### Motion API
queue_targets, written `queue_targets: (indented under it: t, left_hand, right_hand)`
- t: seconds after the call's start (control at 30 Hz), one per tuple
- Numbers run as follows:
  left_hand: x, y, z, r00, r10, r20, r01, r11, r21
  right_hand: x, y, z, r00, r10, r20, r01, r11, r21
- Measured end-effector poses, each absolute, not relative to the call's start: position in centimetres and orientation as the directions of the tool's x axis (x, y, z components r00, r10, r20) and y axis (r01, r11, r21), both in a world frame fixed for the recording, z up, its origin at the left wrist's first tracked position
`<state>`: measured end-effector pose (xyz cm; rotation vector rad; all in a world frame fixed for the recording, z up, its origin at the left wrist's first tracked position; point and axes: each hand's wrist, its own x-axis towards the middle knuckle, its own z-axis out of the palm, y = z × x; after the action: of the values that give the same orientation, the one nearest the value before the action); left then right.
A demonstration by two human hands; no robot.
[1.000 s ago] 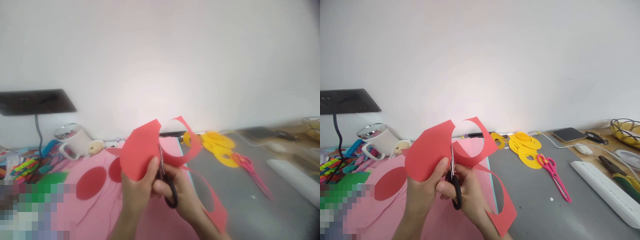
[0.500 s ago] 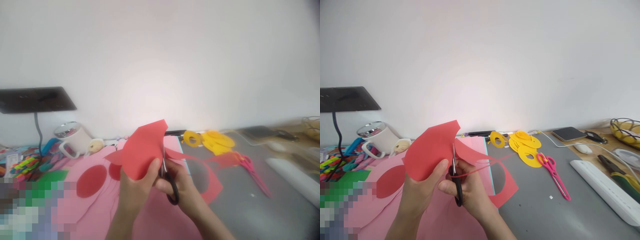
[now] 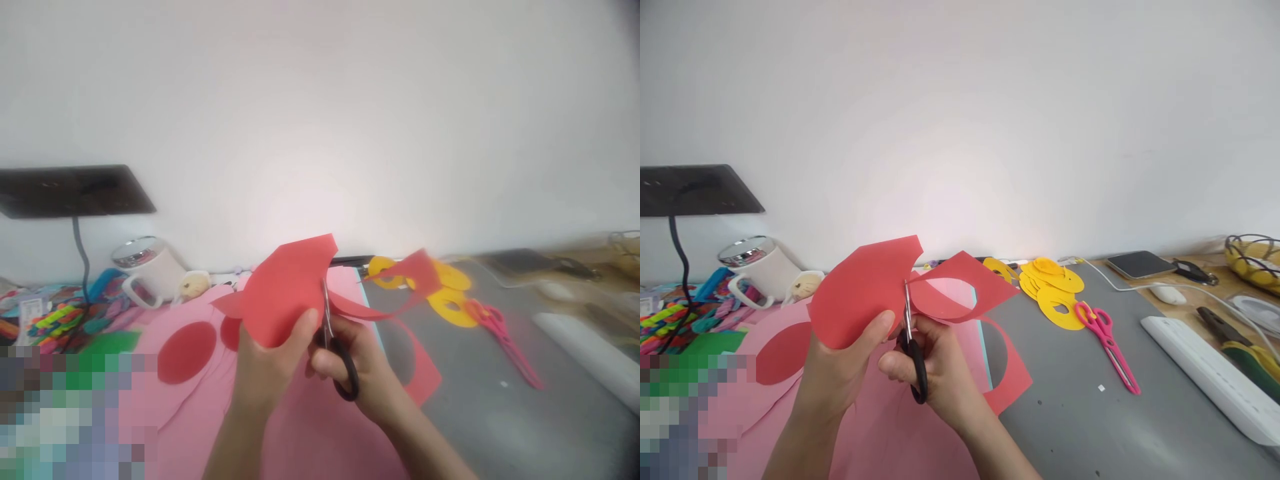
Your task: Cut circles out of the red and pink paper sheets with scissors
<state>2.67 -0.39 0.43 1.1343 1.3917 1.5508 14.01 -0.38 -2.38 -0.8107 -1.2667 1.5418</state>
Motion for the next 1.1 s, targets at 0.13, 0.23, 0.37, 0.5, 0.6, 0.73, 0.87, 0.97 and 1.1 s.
queue_targets:
  t: [0.13,0.23,0.37,0.5,0.6,0.73,0.87,0.97,1.1]
  left_hand:
    - [2.5,-0.4,0.5,-0.297,0.954,0.034,-0.077,-0.06,0.995]
    - [3.0,-0.6,0.9,-0.291,0.956,0.036,-0.1,-0.068,0.993]
    - [3.9,-0.9,1.2,-0.308,0.948,0.083,-0.065,-0.108,0.992]
    - [3.6,-0.9,1.0,-0.389,0.918,0.082,0.023,-0.08,0.997]
    - [3.3,-0.9,1.0,-0.399,0.906,0.143,0.105,-0.11,0.988]
    - [3.4,-1.0,1.1,-0.368,0.917,0.154,0.122,-0.116,0.986]
    - [3.4,-1.2,1.2,-0.356,0.921,0.159,0.137,-0.117,0.984]
    - [3.3,-1.2,1.2,-0.353,0.925,0.141,0.147,-0.094,0.985]
    - [3.2,-1.2,1.2,-0.349,0.929,0.126,0.137,-0.082,0.987]
  right_hand:
    - [13.9,-0.5,-2.4,-0.327,0.944,0.053,-0.258,-0.035,-0.965]
    - [13.8,-0.5,-2.5,-0.316,0.946,0.068,-0.253,-0.015,-0.967]
    - [13.7,-0.5,-2.5,-0.31,0.949,0.058,-0.212,-0.01,-0.977]
    - [13.6,-0.5,-2.2,-0.344,0.936,0.069,-0.227,-0.012,-0.974]
    - [13.7,-0.3,-2.1,-0.326,0.941,0.092,-0.247,0.009,-0.969]
    - [14.0,-0.2,-2.1,-0.336,0.936,0.1,-0.257,0.011,-0.966]
    - [14.1,-0.2,-2.2,-0.34,0.928,0.149,-0.287,0.048,-0.957]
    - [14.0,-0.3,-2.2,-0.348,0.92,0.18,-0.293,0.076,-0.953]
    - [14.0,-0.3,-2.3,-0.34,0.922,0.183,-0.215,0.113,-0.97]
